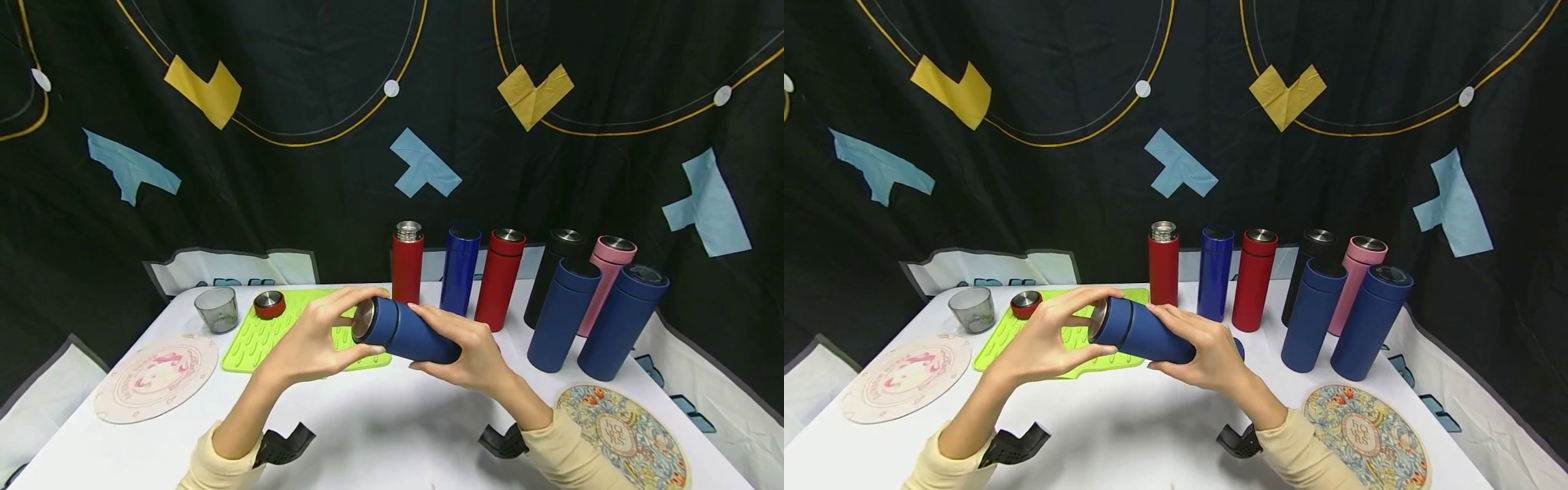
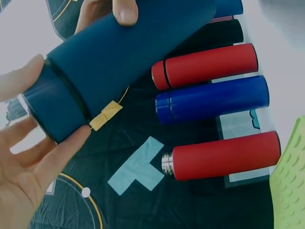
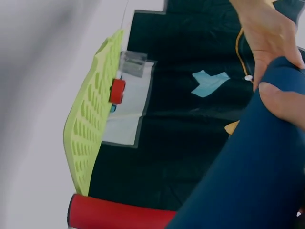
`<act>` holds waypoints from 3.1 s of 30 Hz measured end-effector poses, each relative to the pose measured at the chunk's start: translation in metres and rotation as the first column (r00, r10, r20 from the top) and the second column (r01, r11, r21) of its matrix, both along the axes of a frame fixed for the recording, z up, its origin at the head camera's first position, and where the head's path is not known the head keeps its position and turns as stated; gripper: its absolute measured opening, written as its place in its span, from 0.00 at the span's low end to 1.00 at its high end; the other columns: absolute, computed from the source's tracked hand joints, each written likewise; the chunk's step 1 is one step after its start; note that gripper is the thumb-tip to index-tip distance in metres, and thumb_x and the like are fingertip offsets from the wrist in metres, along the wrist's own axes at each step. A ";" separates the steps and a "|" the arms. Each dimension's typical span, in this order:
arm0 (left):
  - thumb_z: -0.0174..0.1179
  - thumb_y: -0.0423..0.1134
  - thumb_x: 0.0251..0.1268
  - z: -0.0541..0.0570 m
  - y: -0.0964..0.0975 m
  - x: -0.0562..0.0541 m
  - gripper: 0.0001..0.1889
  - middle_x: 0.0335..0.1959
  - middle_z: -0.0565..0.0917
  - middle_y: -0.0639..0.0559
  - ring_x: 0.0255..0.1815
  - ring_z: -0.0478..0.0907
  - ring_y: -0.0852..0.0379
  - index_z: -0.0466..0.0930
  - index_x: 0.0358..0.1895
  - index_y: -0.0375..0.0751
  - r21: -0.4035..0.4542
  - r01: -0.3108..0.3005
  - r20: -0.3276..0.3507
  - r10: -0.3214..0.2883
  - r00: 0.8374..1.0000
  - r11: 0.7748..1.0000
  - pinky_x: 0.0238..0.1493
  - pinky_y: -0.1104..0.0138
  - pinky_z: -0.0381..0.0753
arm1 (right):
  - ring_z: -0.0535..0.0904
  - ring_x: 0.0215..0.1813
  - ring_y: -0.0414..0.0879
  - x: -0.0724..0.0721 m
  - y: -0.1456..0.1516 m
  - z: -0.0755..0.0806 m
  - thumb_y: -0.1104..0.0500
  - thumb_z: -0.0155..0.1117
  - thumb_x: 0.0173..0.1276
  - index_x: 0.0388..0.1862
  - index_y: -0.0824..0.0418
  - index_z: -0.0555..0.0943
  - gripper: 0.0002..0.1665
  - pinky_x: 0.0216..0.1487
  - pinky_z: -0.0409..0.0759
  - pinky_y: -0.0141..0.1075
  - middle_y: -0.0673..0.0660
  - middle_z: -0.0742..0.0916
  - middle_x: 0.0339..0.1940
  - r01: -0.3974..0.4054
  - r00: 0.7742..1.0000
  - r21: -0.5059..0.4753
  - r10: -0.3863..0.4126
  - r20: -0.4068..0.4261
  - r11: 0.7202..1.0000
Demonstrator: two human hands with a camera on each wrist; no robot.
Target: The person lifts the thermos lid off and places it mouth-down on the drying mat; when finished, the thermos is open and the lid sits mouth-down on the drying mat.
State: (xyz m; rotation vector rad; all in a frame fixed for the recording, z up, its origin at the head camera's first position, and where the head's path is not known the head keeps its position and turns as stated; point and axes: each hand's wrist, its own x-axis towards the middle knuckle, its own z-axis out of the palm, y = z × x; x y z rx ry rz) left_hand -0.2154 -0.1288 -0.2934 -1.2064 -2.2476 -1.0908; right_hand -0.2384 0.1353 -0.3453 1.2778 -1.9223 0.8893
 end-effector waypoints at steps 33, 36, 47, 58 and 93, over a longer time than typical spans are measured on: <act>0.77 0.43 0.46 -0.003 -0.005 -0.011 0.34 0.58 0.78 0.54 0.53 0.78 0.53 0.76 0.61 0.49 -0.023 -0.013 0.101 0.016 0.995 1.000 0.42 0.65 0.84 | 0.81 0.55 0.52 0.000 0.003 0.002 0.52 0.84 0.42 0.66 0.56 0.75 0.49 0.49 0.82 0.45 0.57 0.83 0.57 0.124 0.991 0.113 -0.119 -0.056 0.986; 0.75 0.48 0.49 -0.005 -0.004 -0.012 0.33 0.56 0.80 0.52 0.47 0.80 0.53 0.76 0.61 0.48 -0.016 -0.058 0.149 0.059 0.987 0.998 0.39 0.66 0.84 | 0.81 0.55 0.52 0.000 0.003 0.002 0.51 0.84 0.42 0.66 0.54 0.75 0.49 0.49 0.82 0.45 0.57 0.83 0.57 0.158 0.985 0.124 -0.147 -0.091 0.980; 0.78 0.34 0.43 -0.002 -0.009 -0.015 0.41 0.65 0.73 0.53 0.63 0.71 0.51 0.71 0.66 0.51 -0.082 0.090 0.083 -0.084 0.993 0.993 0.51 0.57 0.81 | 0.82 0.54 0.52 -0.002 0.007 0.004 0.52 0.85 0.41 0.66 0.55 0.75 0.49 0.48 0.83 0.46 0.57 0.84 0.56 0.115 0.993 0.112 -0.113 -0.019 0.987; 0.77 0.44 0.46 -0.001 -0.007 -0.013 0.39 0.59 0.78 0.52 0.51 0.78 0.52 0.72 0.65 0.46 -0.040 -0.023 0.165 0.029 0.986 0.999 0.43 0.65 0.84 | 0.81 0.55 0.54 0.000 0.006 0.007 0.51 0.84 0.42 0.67 0.54 0.74 0.50 0.50 0.82 0.47 0.58 0.83 0.57 0.175 0.982 0.127 -0.164 -0.097 0.976; 0.76 0.47 0.46 -0.002 -0.005 -0.013 0.38 0.61 0.76 0.56 0.55 0.76 0.55 0.71 0.66 0.52 -0.044 0.015 0.151 -0.008 0.988 0.999 0.47 0.64 0.82 | 0.81 0.55 0.51 0.006 0.012 0.013 0.51 0.84 0.42 0.67 0.54 0.74 0.50 0.50 0.82 0.45 0.55 0.83 0.58 0.094 0.989 0.142 -0.110 0.104 0.985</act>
